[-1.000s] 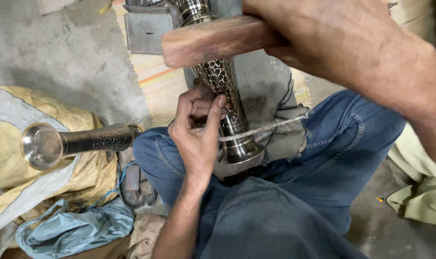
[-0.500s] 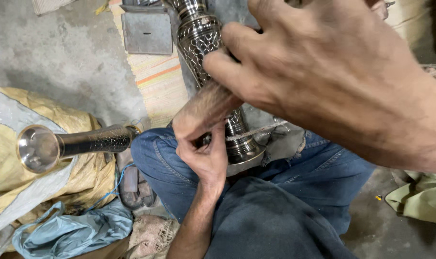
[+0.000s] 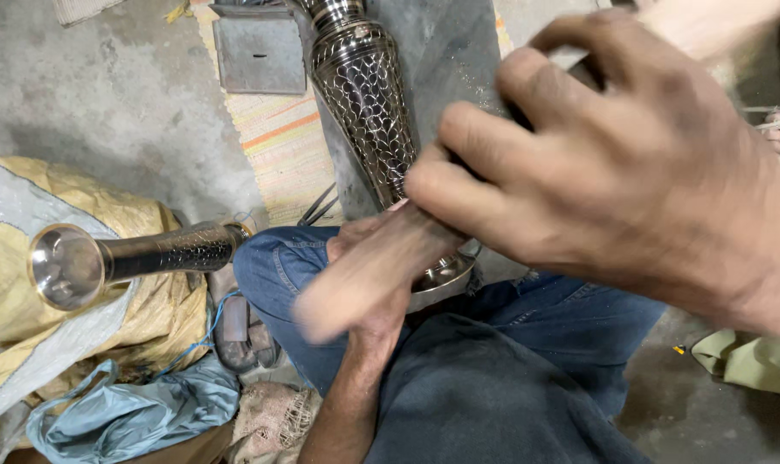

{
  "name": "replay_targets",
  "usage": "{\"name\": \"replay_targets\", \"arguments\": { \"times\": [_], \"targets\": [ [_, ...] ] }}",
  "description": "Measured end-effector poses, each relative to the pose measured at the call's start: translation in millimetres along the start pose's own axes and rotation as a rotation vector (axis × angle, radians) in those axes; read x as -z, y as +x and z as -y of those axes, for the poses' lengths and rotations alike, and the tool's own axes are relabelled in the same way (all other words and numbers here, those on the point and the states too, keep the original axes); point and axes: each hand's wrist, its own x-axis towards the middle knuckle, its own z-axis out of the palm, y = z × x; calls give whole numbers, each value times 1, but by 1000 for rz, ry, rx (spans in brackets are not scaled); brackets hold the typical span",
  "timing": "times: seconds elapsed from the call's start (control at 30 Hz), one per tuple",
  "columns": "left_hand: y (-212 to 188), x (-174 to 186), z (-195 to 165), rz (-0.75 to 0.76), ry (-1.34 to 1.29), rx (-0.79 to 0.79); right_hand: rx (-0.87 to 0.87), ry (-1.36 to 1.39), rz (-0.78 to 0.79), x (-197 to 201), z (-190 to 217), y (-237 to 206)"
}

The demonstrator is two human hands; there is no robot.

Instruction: The person sits cross-legged and uses a metal chisel and wooden mallet to engrave a decorative pattern onto a silver-colored metal vase. The person repeatedly strikes the chisel to create indentations on the vase surface.

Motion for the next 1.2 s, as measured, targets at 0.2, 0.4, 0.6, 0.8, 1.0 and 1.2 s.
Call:
{"name": "replay_targets", "arguments": {
  "times": [0.2,0.4,0.6,0.8,1.0,1.2],
  "targets": [
    [4,-4,-9,17,256,155,-95,97,14,-4,9,-15],
    [46,-4,-16,-183,-206,-122,-305,338,-13,-40,28,-51],
    [105,16,-37,579,204,-30,-879,988,-11,-90,71,-86],
    [131,1,-37,778,205,128,-1148,1171,-87,-105,117,-104],
    [144,3,-45,924,241,-282,-1220,1260,-100,-106,125,-106],
    [156,-8,-51,1102,303,-165,-1346,1151,-124,-116,137,-117]
  ]
}}
